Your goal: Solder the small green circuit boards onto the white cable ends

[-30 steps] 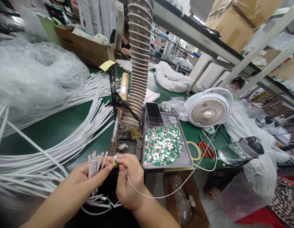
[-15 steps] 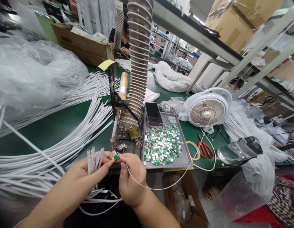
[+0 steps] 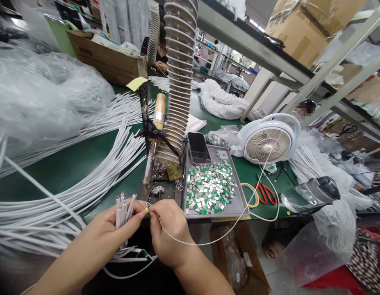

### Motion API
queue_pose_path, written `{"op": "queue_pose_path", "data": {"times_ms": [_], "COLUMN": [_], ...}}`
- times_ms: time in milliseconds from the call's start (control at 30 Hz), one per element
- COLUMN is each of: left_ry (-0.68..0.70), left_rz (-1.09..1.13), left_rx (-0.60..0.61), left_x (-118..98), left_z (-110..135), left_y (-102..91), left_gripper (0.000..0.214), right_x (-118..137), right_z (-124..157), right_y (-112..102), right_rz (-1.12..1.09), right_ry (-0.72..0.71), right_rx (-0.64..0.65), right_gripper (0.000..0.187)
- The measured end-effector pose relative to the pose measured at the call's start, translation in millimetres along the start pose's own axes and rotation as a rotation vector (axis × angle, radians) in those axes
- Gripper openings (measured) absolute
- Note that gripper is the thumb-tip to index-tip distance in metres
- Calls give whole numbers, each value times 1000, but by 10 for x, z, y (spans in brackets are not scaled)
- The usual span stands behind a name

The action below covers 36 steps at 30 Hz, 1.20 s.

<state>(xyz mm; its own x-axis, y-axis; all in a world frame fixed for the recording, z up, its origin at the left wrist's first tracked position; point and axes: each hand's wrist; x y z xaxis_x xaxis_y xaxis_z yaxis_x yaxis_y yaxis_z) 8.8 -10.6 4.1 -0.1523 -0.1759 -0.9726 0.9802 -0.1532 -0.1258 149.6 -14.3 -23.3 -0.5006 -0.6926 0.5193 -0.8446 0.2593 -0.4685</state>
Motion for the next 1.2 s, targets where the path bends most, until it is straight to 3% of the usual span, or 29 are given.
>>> {"op": "queue_pose_path", "data": {"times_ms": [267,467,667,1200], "left_ry": [23,49,57,49], "left_rz": [-10,-27,-8,-1], "left_rx": [27,19,-10,-49], "left_x": [61,64,65,-1], "left_z": [1,-7,-14,-70], "left_y": [23,26,28,16], "left_gripper": [20,18,16,16], "right_x": [31,62,77,41], "right_z": [35,57,71,48], "right_y": [33,68,75,97], "right_rz": [59,-42,-186,-145], "right_ry": [19,118,208,71], "right_rx": [4,-133,-171,-186], "right_gripper": [16,21,23,30]}}
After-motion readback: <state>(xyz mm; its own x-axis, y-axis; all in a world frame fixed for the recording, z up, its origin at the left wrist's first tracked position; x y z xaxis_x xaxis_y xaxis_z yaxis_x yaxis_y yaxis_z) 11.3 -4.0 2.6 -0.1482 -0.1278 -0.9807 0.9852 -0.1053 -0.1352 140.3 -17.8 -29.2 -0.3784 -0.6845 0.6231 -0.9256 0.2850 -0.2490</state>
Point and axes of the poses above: each hand's wrist, its own z-axis away from the middle knuckle, its own y-axis out of the palm, x = y × z, and after that the axes turned 1 degree about x, right-handed
